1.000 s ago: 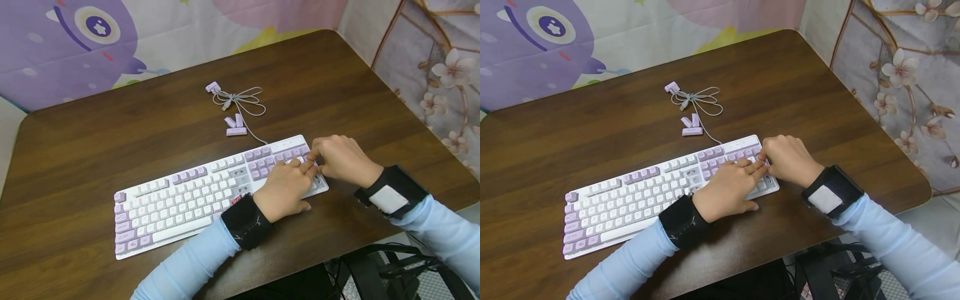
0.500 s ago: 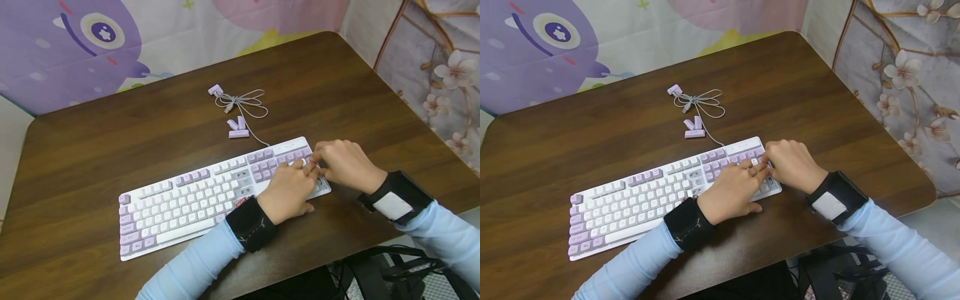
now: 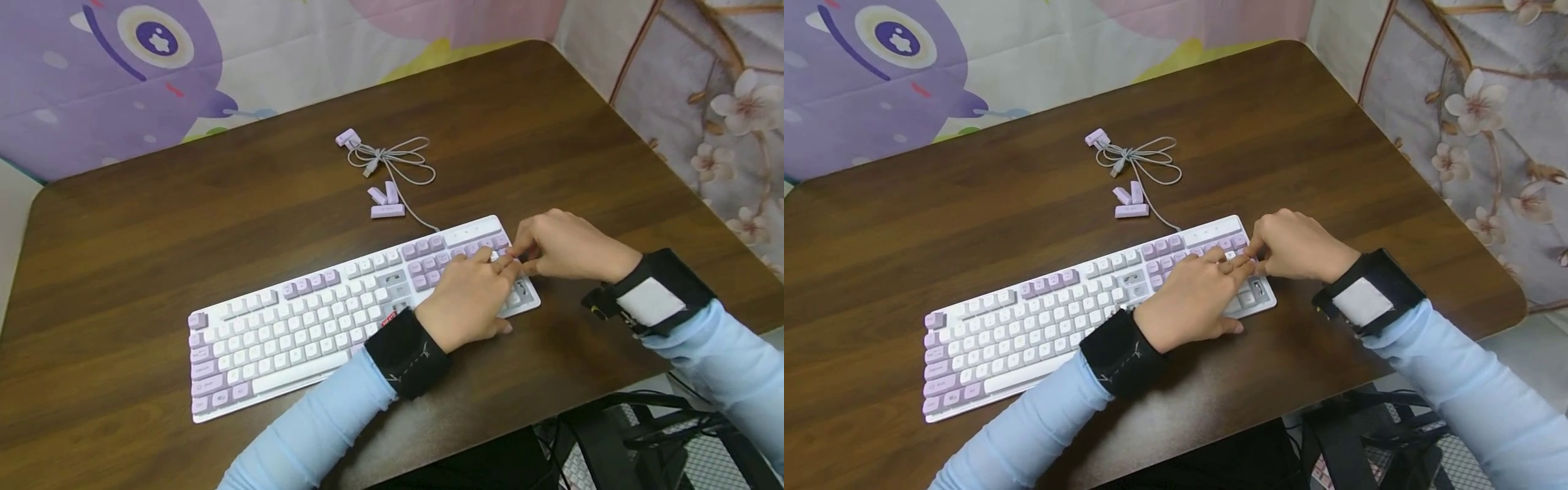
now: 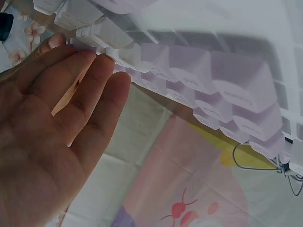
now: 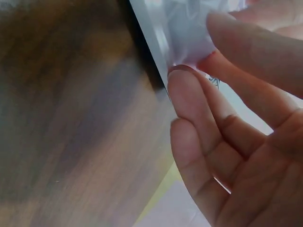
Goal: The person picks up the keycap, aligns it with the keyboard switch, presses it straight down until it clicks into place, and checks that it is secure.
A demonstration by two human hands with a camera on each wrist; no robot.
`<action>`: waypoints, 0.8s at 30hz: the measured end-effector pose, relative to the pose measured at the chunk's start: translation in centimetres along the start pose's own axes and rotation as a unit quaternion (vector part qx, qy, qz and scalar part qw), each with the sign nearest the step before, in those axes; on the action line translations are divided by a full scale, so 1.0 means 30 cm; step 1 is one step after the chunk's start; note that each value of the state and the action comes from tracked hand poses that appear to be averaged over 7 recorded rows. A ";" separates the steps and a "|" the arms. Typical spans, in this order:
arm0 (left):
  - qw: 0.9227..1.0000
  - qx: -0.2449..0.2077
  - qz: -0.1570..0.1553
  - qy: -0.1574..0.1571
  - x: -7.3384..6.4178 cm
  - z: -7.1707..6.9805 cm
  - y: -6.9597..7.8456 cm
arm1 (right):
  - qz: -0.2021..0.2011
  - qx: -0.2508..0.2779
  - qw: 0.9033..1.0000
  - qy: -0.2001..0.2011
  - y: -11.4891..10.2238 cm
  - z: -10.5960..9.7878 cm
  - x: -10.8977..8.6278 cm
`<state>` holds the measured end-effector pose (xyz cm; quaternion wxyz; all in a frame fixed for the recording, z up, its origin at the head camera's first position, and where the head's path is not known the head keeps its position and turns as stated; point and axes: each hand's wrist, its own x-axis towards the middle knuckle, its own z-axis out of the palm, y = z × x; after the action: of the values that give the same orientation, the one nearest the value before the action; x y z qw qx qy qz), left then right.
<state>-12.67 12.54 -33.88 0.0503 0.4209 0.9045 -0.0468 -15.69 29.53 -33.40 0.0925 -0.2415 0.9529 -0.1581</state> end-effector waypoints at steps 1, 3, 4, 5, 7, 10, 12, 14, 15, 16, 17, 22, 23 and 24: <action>1.000 -0.003 -0.001 0.001 0.001 0.000 0.001 | 0.001 -0.001 1.000 -0.002 0.000 -0.003 0.002; 1.000 -0.003 0.000 0.006 0.001 0.002 0.003 | 0.002 -0.012 1.000 -0.001 0.000 -0.004 0.002; 1.000 -0.003 0.000 0.008 0.000 0.003 0.004 | 0.002 -0.020 1.000 0.003 -0.001 -0.002 0.001; 1.000 -0.002 0.000 0.010 -0.001 0.005 0.006 | 0.002 -0.030 1.000 0.009 -0.001 0.002 -0.001; 1.000 0.003 0.000 0.013 -0.006 0.010 0.008 | 0.000 -0.049 0.999 0.023 -0.003 0.011 -0.007; 1.000 0.009 0.001 0.012 -0.014 0.016 0.011 | -0.012 -0.068 0.996 0.051 -0.005 0.026 -0.020; 1.000 0.013 0.001 0.012 -0.019 0.016 0.014 | -0.023 -0.078 0.994 0.067 -0.009 0.032 -0.030; 1.000 0.017 0.002 0.013 -0.022 0.016 0.016 | -0.034 -0.089 0.992 0.081 -0.012 0.037 -0.038; 1.000 0.019 0.003 0.014 -0.023 0.016 0.017 | -0.039 -0.095 0.991 0.085 -0.013 0.039 -0.041; 1.000 0.020 0.003 0.016 -0.024 0.017 0.018 | -0.043 -0.100 0.990 0.089 -0.014 0.040 -0.043; 1.000 0.022 0.003 0.017 -0.025 0.018 0.019 | -0.046 -0.104 0.989 0.092 -0.015 0.041 -0.046; 0.999 0.031 0.000 0.020 -0.033 0.030 0.018 | -0.047 -0.099 0.989 0.099 -0.022 0.047 -0.056; 0.999 0.032 0.000 0.022 -0.035 0.032 0.017 | -0.046 -0.095 0.989 0.100 -0.022 0.048 -0.057; 0.999 0.034 -0.001 0.024 -0.037 0.034 0.017 | -0.043 -0.090 0.990 0.102 -0.023 0.049 -0.058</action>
<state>-11.51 11.92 -34.77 0.0138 0.4227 0.9036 -0.0676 -13.51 29.44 -34.37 -0.0340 -0.2722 0.9565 -0.0991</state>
